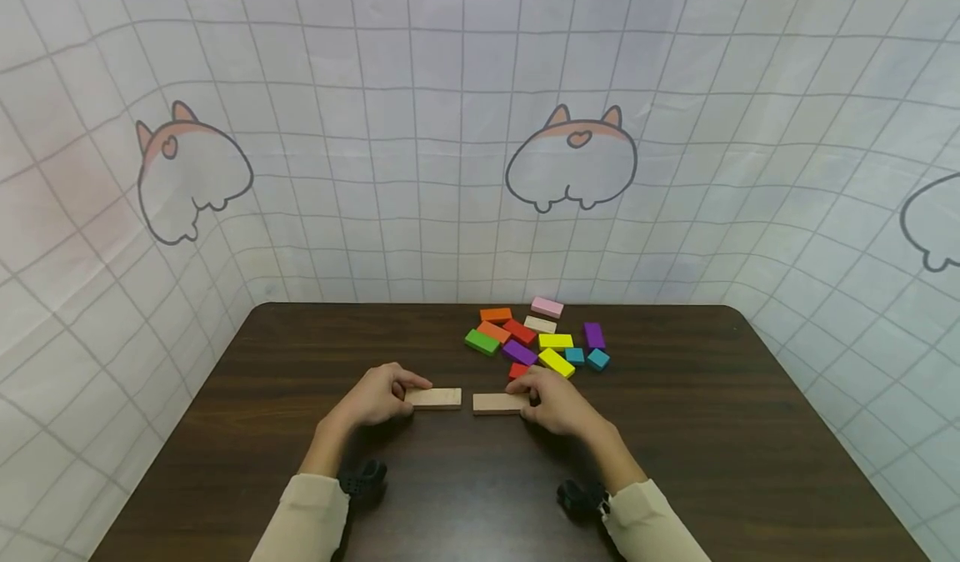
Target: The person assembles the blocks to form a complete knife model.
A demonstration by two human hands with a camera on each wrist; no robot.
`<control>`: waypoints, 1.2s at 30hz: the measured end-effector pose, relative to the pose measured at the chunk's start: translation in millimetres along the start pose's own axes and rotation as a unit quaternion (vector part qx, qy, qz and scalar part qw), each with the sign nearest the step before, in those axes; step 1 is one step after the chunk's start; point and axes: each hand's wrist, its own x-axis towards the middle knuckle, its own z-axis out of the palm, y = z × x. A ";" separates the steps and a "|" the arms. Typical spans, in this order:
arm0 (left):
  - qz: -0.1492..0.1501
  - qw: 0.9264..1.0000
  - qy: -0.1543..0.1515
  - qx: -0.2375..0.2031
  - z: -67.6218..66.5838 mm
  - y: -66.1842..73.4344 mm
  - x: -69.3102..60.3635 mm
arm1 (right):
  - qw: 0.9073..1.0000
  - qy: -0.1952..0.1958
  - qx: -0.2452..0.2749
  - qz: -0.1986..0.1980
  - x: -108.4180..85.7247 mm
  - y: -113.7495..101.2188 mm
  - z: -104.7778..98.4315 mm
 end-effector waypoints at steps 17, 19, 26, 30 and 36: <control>0.013 1.000 -0.002 -0.009 4.0 2.8 -0.7 | 1.000 0.007 -0.018 0.004 5.2 -9.4 4.8; 0.018 1.000 -0.002 -0.006 3.3 2.2 -0.8 | 1.000 0.008 -0.020 0.006 5.8 -9.9 5.3; 0.017 1.000 -0.002 -0.013 2.3 3.0 1.5 | 1.000 0.013 -0.024 0.009 7.3 -11.2 6.7; 0.013 1.000 -0.002 -0.014 2.9 3.9 2.1 | 1.000 0.014 -0.017 0.012 6.9 -11.6 7.6; 0.013 1.000 0.000 -0.005 2.6 3.9 1.0 | 1.000 0.007 -0.009 0.022 4.4 -10.1 6.0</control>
